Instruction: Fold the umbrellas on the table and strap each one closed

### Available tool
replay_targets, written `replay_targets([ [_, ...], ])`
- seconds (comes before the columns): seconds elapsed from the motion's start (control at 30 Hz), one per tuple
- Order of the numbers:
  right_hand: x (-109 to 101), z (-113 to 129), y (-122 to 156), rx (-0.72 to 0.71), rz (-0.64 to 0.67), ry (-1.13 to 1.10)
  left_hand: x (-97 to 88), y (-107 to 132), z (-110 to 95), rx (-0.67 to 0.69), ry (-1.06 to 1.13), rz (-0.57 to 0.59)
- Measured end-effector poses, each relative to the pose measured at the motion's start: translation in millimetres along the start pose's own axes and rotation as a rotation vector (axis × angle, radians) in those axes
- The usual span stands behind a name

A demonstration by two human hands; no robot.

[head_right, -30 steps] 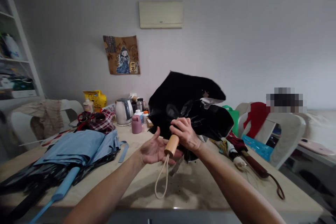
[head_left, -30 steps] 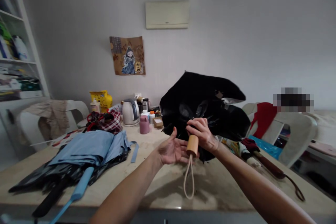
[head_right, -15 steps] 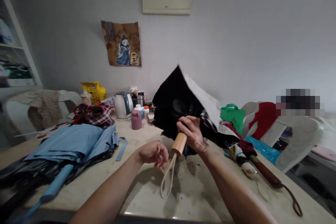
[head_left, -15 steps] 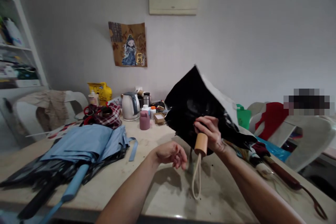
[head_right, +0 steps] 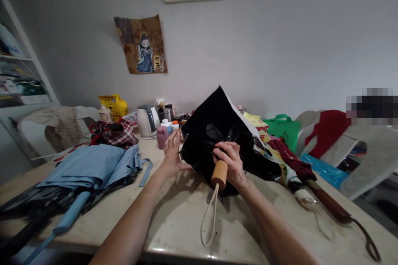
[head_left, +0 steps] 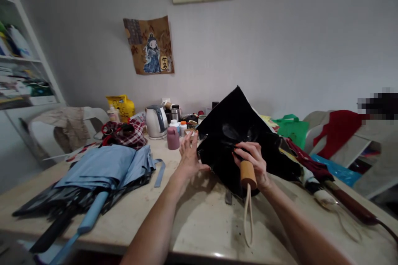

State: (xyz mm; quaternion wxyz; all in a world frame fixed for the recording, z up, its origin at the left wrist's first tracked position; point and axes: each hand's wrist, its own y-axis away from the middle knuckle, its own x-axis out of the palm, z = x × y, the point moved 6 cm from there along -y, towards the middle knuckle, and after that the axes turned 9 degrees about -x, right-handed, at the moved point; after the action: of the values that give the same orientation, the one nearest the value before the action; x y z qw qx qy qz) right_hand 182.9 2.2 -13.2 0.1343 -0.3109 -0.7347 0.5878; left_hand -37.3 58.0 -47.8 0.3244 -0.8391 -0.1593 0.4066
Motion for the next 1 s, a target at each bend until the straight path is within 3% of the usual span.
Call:
replay_targets([
  [0.1,2.9,4.1,-2.4,0.013,0.011,-0.049,7.1,8.2,-14.5,0.186,0.09,0.085],
  [0.27,8.3,8.0,-0.9,0.045,0.044,-0.15,5.5,26.7,-51.8,0.365,0.195,0.046],
  [0.4,22.5,12.6,8.6,0.018,0.152,-0.233,7.6,34.4,-64.3,0.331,0.216,0.095],
  [0.6,39.3,16.7,20.5,0.003,0.283,-0.281,8.1,35.5,-58.1,0.269,0.19,0.097],
  [0.8,37.6,35.2,12.1,-0.103,0.357,-0.359,15.7,35.5,-53.3,0.235,0.223,0.277],
  [1.0,38.6,50.6,5.6,-0.126,0.365,-0.402,6.1,26.2,-47.6,0.18,0.231,0.432],
])
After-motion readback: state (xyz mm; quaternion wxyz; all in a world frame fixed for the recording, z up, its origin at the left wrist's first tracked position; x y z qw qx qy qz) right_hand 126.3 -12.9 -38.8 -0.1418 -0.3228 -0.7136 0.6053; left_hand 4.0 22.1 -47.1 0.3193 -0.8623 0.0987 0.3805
